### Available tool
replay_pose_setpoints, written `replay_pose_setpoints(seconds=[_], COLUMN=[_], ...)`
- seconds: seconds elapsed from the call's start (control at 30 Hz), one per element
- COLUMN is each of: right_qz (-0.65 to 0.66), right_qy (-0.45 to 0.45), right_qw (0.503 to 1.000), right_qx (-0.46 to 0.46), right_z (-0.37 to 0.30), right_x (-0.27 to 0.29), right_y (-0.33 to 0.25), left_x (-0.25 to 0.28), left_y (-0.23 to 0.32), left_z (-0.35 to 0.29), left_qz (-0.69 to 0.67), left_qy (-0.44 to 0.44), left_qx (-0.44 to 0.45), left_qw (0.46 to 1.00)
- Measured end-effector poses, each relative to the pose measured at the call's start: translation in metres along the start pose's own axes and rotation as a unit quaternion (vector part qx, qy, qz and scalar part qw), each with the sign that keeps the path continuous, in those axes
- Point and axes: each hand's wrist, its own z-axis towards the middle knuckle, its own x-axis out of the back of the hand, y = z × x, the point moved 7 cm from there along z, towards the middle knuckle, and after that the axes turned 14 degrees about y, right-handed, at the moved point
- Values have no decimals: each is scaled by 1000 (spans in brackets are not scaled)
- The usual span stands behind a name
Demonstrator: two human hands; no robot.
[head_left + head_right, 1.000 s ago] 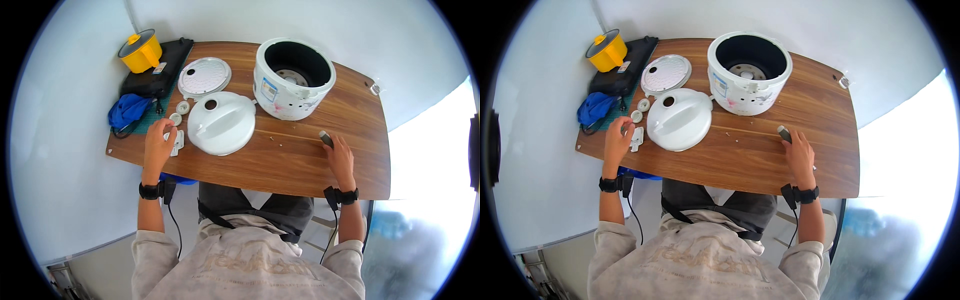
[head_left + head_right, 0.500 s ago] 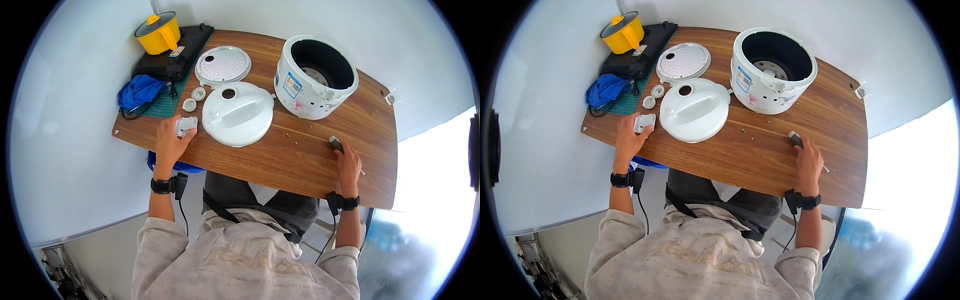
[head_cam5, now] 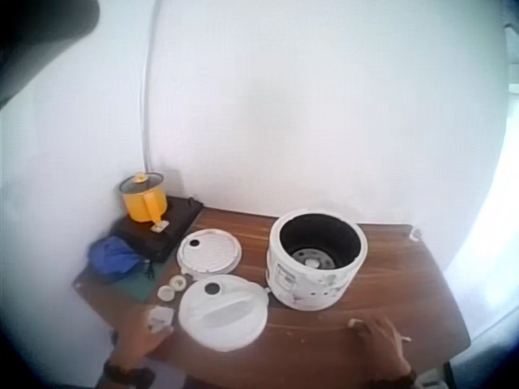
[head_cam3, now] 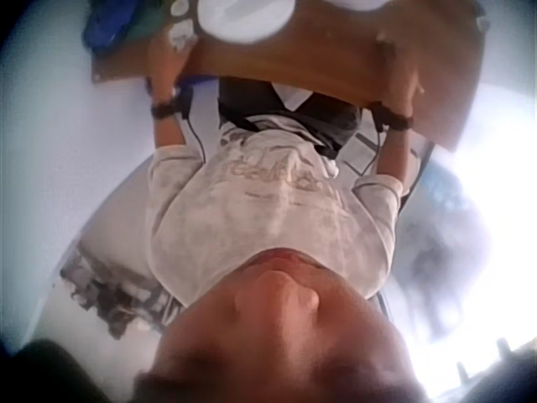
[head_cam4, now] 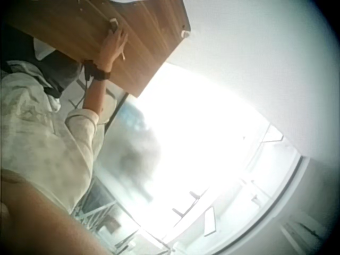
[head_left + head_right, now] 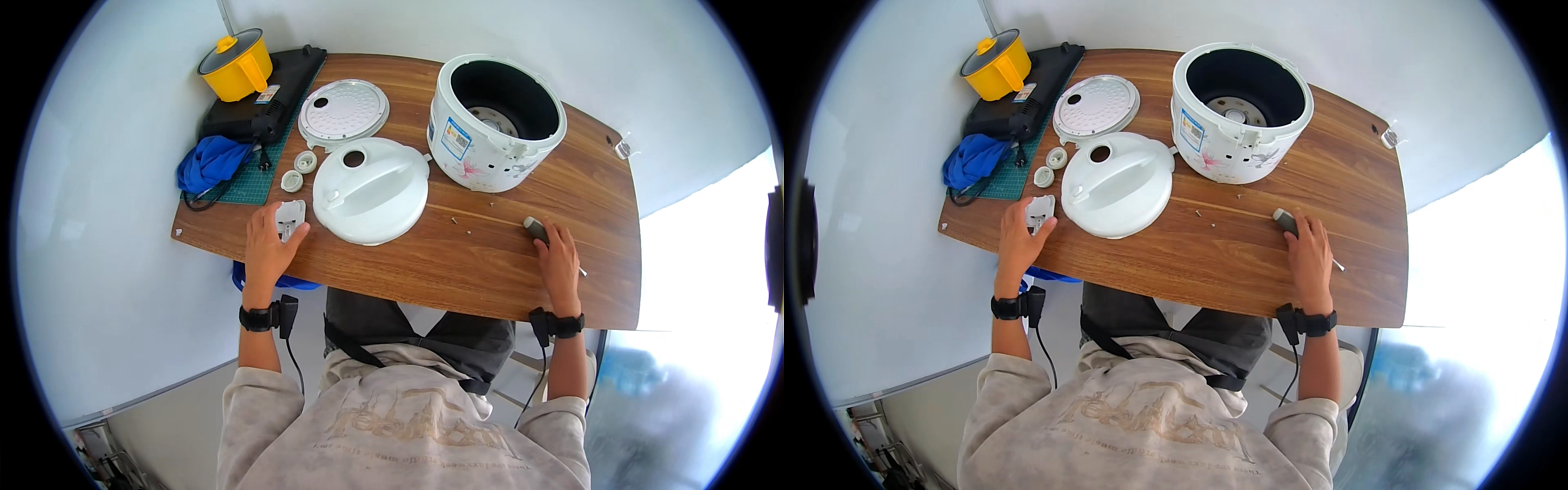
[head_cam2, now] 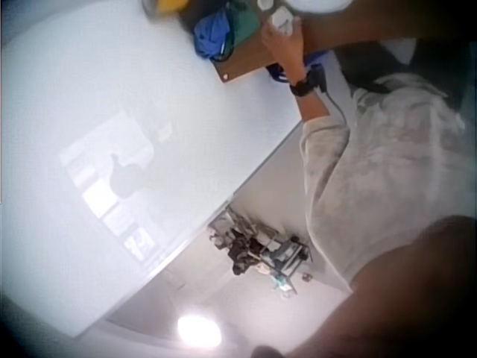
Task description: The person assembles a white rice cooker by attaching a small white cap, securing a perforated metal plate with screws, and placing the lid on the main body. They then handle a yellow pot, removing its glass lid and using a screwdriver on the pot's base.
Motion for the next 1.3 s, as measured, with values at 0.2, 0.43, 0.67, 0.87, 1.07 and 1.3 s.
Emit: replay_pose_setpoints(seconds=[0.2,0.43,0.67,0.87,1.07,1.3], right_qz=[29,34,44,56,55,68], right_qy=[-16,-20,-20,-15,-27,-8], right_qw=[999,999,999,998,998,997], right_qx=[-13,-15,-12,-12,-33,-30], right_z=[2,1,1,0,-1,-5], right_x=[8,8,9,5,5,6], right_y=[-6,1,2,4,5,3], left_x=[5,-12,-43,-68,-75,-61], left_y=[-8,-17,0,0,15,-19], left_z=[26,77,111,136,148,122], left_qz=[-37,-74,-93,-87,-34,-38], left_qy=[19,-22,-148,-119,-244,-198], left_qx=[-5,2,4,-60,5,33], left_qw=[999,997,985,987,969,979])
